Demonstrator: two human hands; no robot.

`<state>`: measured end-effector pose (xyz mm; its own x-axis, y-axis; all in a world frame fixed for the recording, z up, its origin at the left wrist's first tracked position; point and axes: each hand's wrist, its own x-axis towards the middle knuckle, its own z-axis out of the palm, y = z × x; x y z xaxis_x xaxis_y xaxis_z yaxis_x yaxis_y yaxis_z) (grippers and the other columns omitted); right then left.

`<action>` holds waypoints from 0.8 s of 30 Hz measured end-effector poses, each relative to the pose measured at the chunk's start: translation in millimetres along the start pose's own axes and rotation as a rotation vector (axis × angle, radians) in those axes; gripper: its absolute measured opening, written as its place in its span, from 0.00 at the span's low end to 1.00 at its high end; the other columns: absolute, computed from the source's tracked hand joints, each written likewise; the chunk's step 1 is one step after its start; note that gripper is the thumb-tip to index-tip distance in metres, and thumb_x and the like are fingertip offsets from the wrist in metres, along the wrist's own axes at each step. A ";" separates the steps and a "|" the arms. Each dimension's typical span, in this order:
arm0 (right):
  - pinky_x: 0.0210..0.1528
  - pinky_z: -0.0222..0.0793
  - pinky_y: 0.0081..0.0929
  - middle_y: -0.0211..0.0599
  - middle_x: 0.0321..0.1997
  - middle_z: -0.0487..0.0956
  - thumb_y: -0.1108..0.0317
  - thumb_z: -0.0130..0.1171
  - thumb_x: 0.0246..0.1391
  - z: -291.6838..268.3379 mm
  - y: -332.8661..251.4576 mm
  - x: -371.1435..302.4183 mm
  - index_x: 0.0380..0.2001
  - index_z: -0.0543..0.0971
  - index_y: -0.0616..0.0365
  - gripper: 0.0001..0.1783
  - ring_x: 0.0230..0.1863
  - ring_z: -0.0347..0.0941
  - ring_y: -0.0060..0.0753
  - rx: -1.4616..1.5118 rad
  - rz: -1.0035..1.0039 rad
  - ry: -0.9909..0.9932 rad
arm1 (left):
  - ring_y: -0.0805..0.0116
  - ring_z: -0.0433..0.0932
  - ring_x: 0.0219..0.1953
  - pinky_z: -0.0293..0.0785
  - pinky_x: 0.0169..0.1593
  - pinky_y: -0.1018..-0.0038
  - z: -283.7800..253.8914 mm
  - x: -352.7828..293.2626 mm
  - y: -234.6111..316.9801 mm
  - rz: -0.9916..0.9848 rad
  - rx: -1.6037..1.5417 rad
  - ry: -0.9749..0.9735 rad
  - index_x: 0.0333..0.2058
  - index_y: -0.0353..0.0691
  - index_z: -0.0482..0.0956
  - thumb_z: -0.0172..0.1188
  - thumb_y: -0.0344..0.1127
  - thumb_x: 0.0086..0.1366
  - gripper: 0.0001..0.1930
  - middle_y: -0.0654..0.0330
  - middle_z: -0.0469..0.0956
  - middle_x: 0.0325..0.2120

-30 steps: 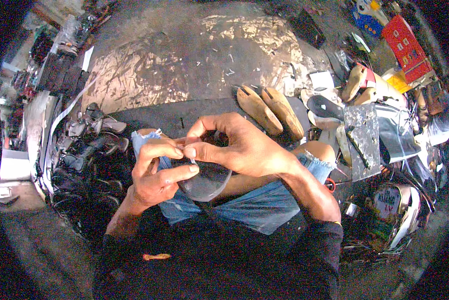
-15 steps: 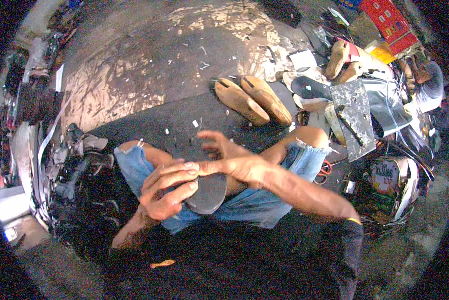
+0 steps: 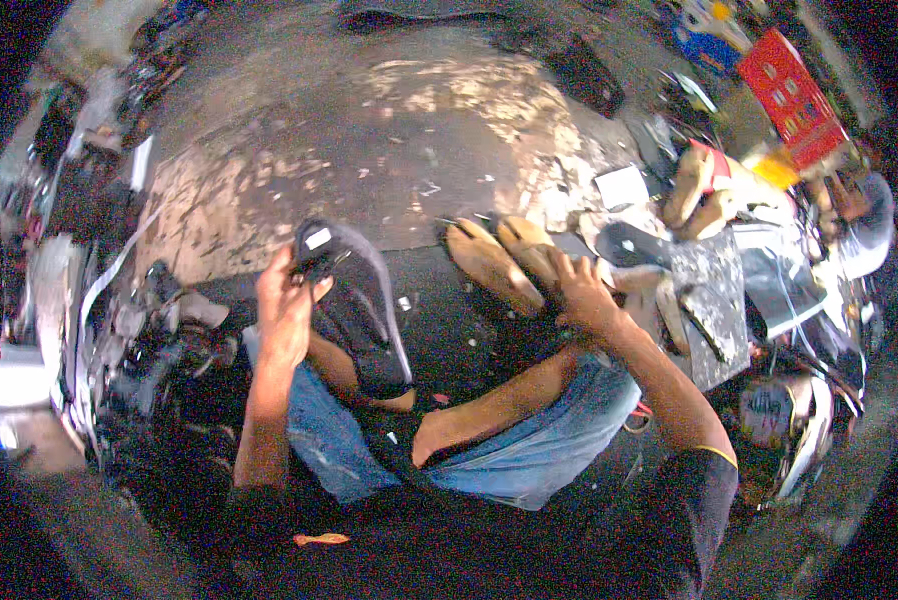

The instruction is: The person sits on the floor and repeatedly places flip-flop straps onto wooden shoe lasts, then removes them and repeats the process with different sandals. The person handles multiple sandals and lasts, occasionally picking up a small container of yellow liquid near the end.

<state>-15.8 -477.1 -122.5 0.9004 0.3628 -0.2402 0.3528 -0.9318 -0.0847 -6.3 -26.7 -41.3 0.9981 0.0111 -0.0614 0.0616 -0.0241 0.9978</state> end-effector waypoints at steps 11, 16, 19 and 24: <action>0.49 0.80 0.38 0.52 0.55 0.82 0.55 0.63 0.60 -70.6 -114.8 -58.3 0.66 0.70 0.69 0.37 0.52 0.81 0.44 1.541 0.263 0.530 | 0.47 0.72 0.67 0.64 0.71 0.34 -27.2 -12.0 32.8 0.089 -1.060 0.108 0.66 0.52 0.71 0.55 0.46 0.75 0.23 0.49 0.76 0.62; 0.29 0.80 0.30 0.61 0.38 0.84 0.47 0.61 0.60 -100.4 -219.6 -109.2 0.53 0.75 0.79 0.38 0.30 0.84 0.46 2.037 0.353 0.166 | 0.51 0.76 0.63 0.78 0.61 0.39 -25.6 -23.9 40.8 0.236 -0.893 0.290 0.71 0.53 0.64 0.60 0.30 0.72 0.31 0.51 0.76 0.59; 0.46 0.81 0.32 0.52 0.49 0.85 0.59 0.65 0.61 -86.5 -227.8 -121.5 0.58 0.76 0.73 0.30 0.44 0.84 0.40 1.796 0.264 0.261 | 0.51 0.77 0.61 0.79 0.61 0.40 -4.5 -37.6 53.4 0.206 -0.870 0.216 0.74 0.52 0.60 0.62 0.26 0.70 0.37 0.52 0.76 0.58; 0.71 0.67 0.44 0.61 0.69 0.75 0.69 0.68 0.59 -96.0 -250.3 -115.1 0.65 0.73 0.71 0.33 0.70 0.72 0.53 1.283 -0.127 0.541 | 0.49 0.76 0.63 0.76 0.63 0.36 22.9 -64.1 55.4 0.055 -0.947 0.026 0.70 0.51 0.64 0.61 0.31 0.72 0.30 0.49 0.75 0.59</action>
<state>-183.3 -284.7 19.2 0.9694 0.1285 0.2091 0.2268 -0.1443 -0.9632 -66.7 -51.7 17.4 0.9981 0.0563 -0.0243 -0.0302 0.7955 0.6052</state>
